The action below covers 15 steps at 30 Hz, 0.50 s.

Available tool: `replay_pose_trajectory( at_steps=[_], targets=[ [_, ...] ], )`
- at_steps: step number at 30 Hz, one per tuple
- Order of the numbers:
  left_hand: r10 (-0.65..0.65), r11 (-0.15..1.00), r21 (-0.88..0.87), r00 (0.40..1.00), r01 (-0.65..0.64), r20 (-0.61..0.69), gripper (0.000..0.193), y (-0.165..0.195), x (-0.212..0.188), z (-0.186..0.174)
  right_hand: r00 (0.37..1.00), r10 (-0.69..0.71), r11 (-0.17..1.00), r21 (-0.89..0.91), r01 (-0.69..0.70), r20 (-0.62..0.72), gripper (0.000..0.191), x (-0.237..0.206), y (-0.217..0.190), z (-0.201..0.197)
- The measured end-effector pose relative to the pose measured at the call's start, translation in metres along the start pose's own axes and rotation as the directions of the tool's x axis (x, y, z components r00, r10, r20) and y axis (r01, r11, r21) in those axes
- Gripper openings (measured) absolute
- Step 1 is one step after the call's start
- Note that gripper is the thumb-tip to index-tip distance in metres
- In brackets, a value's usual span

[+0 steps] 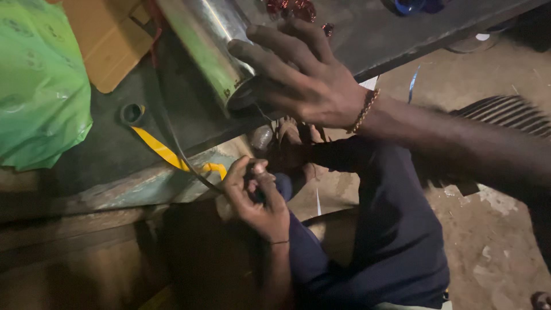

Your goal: The person ties a blue ribbon around the open end of a metal cylinder, then uses scissors to cut the ribbon. They repeat this process multiple times, adjusting the ribbon and cylinder as needed.

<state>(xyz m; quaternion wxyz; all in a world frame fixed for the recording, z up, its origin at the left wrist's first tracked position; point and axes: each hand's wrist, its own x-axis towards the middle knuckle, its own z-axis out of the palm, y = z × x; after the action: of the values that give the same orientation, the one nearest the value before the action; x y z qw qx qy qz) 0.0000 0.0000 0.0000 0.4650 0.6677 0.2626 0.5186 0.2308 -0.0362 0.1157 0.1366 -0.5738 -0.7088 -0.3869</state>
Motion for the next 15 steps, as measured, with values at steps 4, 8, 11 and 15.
replay_pose_trajectory(
  at_steps=[4,8,11,15],
  targets=[
    [0.003,1.0,-0.018,1.0,-0.003,0.022,0.027,0.008,0.003,0.004,0.999,-0.038,0.999,-0.037,0.038,-0.005,0.022,0.007,-0.007,-0.002],
    [0.024,0.999,0.022,0.999,-0.025,0.023,0.027,0.007,0.004,0.001,0.997,-0.075,0.995,-0.071,0.074,-0.023,0.021,0.015,-0.003,-0.001],
    [-0.004,0.999,0.051,1.0,0.003,0.015,0.028,0.004,0.003,0.0,0.997,-0.077,0.996,-0.054,0.077,-0.005,0.018,0.016,-0.001,-0.007],
    [0.207,0.974,0.097,0.978,-0.206,0.003,0.027,0.0,0.008,0.003,0.998,-0.056,0.995,-0.076,0.059,0.04,0.027,0.018,-0.003,-0.009]
  ],
)
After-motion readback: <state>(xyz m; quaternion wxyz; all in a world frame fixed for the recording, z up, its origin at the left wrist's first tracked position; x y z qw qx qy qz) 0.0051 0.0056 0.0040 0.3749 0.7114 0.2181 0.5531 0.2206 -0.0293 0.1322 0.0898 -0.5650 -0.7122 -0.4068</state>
